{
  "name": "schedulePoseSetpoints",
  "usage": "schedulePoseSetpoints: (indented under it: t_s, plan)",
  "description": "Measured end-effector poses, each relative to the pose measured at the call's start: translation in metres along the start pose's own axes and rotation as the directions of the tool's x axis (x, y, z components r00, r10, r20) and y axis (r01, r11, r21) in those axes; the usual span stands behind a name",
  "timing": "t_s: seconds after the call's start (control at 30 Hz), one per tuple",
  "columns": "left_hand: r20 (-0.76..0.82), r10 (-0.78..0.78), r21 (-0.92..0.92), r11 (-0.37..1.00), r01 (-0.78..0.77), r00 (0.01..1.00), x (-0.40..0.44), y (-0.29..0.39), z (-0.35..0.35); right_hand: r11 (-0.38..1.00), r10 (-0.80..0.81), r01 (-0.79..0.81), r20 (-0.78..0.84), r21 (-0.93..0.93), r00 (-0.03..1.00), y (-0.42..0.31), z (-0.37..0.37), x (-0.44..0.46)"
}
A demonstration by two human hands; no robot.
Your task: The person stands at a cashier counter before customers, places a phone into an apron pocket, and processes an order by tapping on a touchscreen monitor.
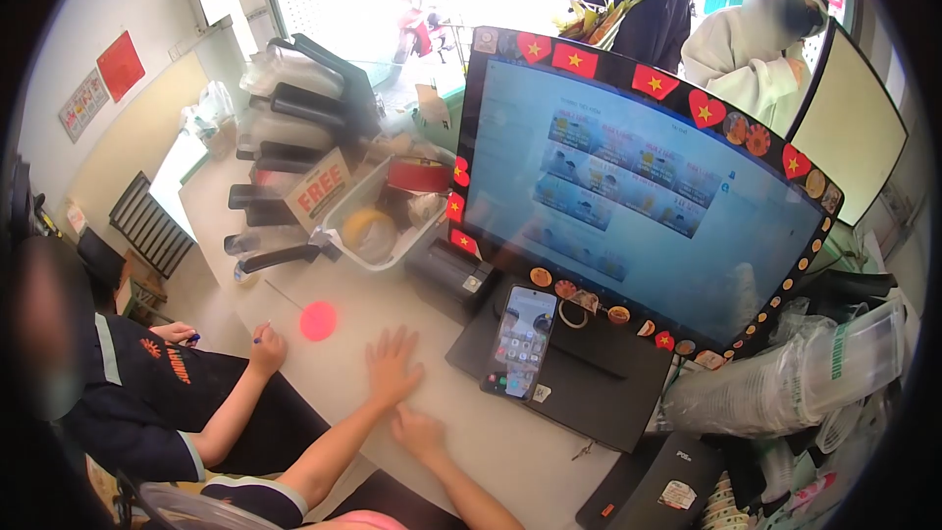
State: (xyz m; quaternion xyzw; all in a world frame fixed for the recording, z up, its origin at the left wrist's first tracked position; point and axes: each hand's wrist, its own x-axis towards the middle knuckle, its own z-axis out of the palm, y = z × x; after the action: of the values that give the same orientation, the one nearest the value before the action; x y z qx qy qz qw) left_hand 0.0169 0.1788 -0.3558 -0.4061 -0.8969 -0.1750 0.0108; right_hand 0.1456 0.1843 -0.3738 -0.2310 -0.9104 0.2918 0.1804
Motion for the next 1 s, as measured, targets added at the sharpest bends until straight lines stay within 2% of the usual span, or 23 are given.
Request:
schedulePoseSetpoints:
  t_s: [0.2, 0.6, 0.8, 1.0]
  plan:
    - [0.007, -0.003, 0.001, 1.000, 0.003, 1.000, 0.002, 0.002, 0.000, 0.998, -0.008, 0.005, 0.038, 0.064, 0.999, 0.007, 0.000, -0.002]
    - [-0.005, -0.010, -0.010, 1.000, 0.010, 1.000, 0.002, 0.001, 0.000, 0.956, -0.039, 0.037, 0.002, 0.292, 0.999, 0.011, -0.010, -0.002]
    - [-0.010, -0.004, -0.015, 1.000, 0.004, 1.000, 0.000, 0.001, -0.001, 0.960, -0.015, -0.005, 0.070, 0.279, 0.997, 0.014, -0.010, -0.001]
    - [-0.018, -0.005, -0.003, 1.000, 0.005, 1.000, 0.001, 0.001, 0.000, 0.937, -0.002, -0.009, 0.030, 0.350, 1.000, 0.015, -0.014, 0.002]
